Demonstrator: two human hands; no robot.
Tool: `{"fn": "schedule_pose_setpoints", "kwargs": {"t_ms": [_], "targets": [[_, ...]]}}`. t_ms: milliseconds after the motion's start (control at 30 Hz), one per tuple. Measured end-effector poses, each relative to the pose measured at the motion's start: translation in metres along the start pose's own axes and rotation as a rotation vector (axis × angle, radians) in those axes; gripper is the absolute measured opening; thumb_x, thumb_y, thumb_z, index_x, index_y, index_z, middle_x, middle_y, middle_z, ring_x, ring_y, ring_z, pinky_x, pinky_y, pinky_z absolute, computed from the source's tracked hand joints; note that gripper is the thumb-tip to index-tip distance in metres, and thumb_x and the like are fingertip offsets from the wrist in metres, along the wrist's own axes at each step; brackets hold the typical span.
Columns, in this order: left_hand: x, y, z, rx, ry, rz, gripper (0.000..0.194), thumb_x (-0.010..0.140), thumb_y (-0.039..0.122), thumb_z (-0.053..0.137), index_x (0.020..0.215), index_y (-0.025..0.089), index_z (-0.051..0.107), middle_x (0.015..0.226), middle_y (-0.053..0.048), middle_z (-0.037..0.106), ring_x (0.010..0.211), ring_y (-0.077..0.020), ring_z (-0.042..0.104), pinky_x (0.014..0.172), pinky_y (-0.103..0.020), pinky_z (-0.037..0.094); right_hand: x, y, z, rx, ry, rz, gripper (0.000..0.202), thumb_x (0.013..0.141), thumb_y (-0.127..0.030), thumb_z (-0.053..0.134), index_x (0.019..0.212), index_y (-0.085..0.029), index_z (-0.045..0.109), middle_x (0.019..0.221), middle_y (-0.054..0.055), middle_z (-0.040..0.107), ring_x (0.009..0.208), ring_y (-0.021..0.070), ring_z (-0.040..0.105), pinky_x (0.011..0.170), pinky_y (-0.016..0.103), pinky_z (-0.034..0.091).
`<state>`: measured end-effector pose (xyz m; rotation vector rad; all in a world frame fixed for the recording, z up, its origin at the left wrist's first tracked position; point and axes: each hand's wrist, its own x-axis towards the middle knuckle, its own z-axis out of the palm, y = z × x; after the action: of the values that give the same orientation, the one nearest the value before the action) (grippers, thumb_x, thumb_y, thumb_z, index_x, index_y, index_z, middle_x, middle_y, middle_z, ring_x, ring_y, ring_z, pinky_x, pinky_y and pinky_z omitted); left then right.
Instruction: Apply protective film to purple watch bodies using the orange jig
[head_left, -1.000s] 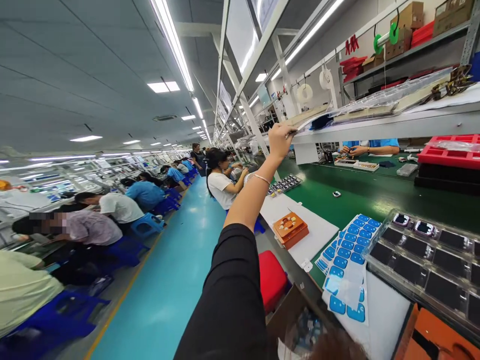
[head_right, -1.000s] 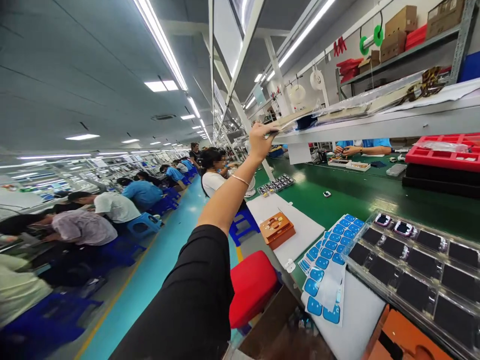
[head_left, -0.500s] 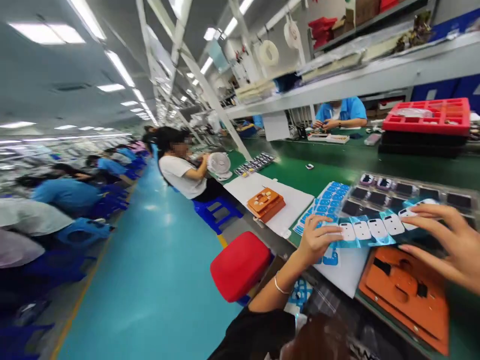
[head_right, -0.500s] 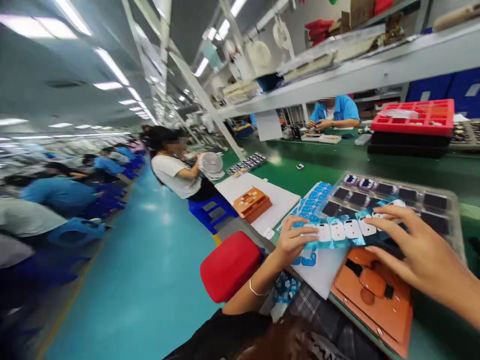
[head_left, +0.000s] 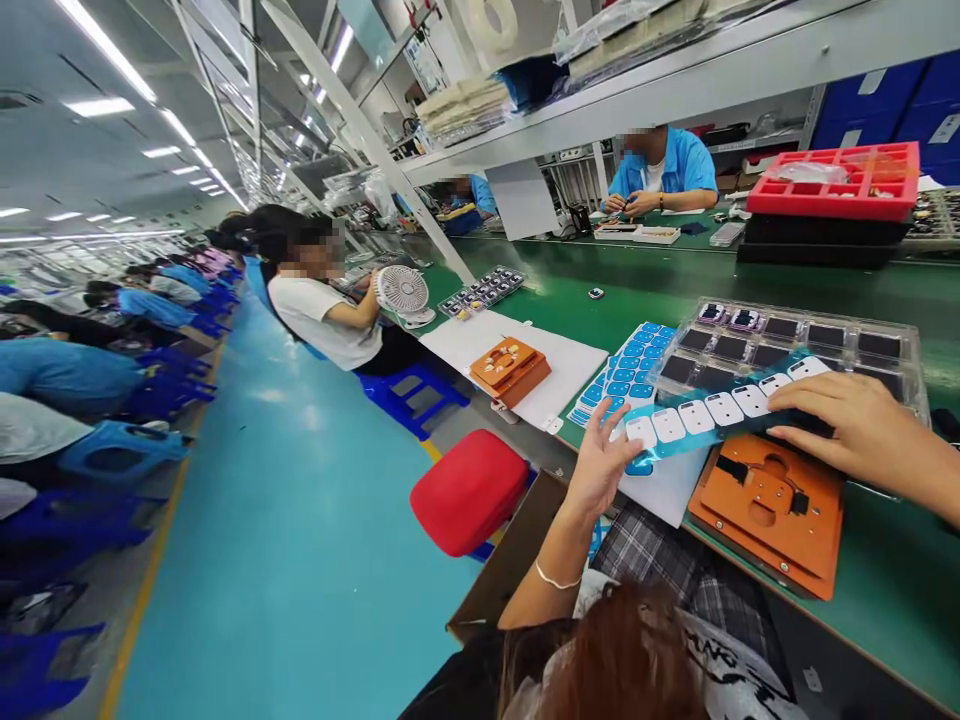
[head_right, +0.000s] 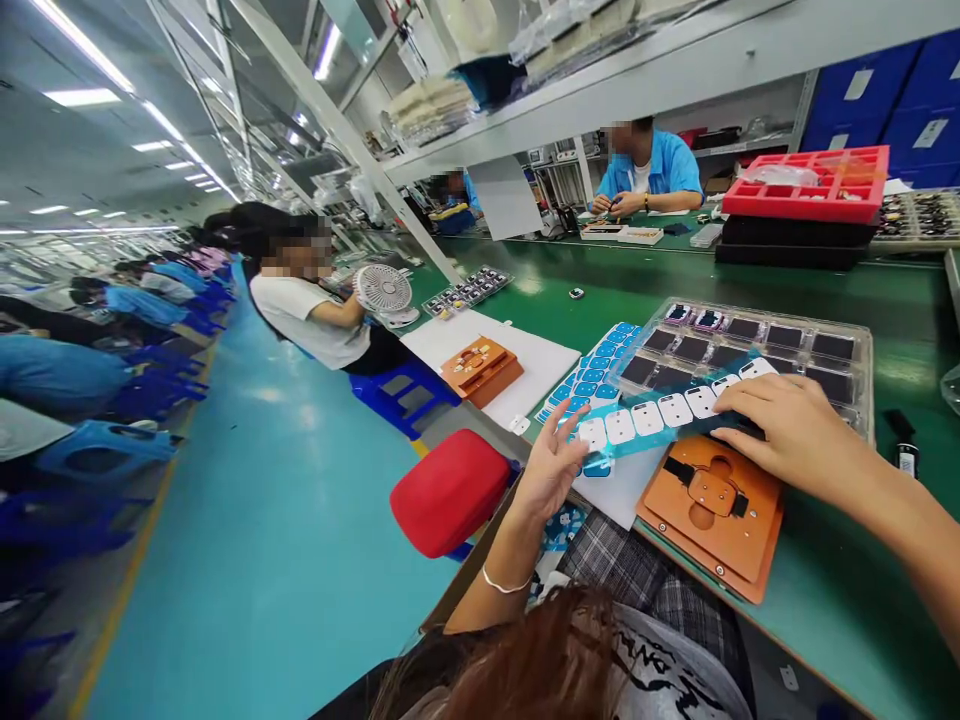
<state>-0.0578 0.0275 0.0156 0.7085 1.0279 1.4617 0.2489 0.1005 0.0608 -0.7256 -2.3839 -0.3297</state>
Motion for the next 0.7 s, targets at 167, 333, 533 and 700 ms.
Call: {"fn": "schedule_pose_setpoints", "kwargs": {"t_ms": [167,333,533,700], "targets": [[-0.010,-0.003,0.015,-0.021,-0.021,0.031,0.089,0.046,0.017,0.095,0.125,0.028,0.057,0.128,-0.005,0.064,0.094,-0.0156,0.071,0.077,-0.025,0.059,0.015,-0.045,-0.010,-0.135,0.100,0.039,0.016,0.098,-0.024,0.051,0.108,-0.023,0.063,0.119,0.011,0.070,0.101,0.0316,0.065,0.103,0.070,0.033],[-0.007,-0.009,0.035,0.072,-0.091,0.214,0.042,0.055,0.037,0.093,0.086,0.021,0.070,0.078,-0.001,0.072,0.071,-0.0120,0.067,0.069,-0.024,0.056,0.027,-0.091,-0.016,0.130,0.102,-0.082,0.029,0.093,-0.013,0.056,0.119,-0.018,0.064,0.127,0.012,0.067,0.112,0.0261,0.062,0.088,0.042,0.054],[-0.017,-0.010,0.055,0.110,-0.209,0.226,0.045,0.049,0.033,0.096,0.088,0.023,0.075,0.085,-0.003,0.076,0.082,-0.0175,0.071,0.082,-0.032,0.060,0.024,-0.092,-0.011,0.043,0.105,-0.026,0.026,0.094,-0.014,0.055,0.119,-0.015,0.064,0.125,0.012,0.069,0.109,0.0280,0.061,0.089,0.046,0.055],[-0.023,-0.013,0.060,0.140,-0.265,0.285,0.040,0.061,0.032,0.092,0.096,0.025,0.075,0.089,-0.003,0.076,0.086,-0.0176,0.072,0.087,-0.034,0.060,0.023,-0.089,-0.011,0.104,0.096,-0.025,0.028,0.095,-0.012,0.053,0.121,-0.015,0.062,0.127,0.012,0.068,0.108,0.0260,0.063,0.090,0.045,0.057]]}}
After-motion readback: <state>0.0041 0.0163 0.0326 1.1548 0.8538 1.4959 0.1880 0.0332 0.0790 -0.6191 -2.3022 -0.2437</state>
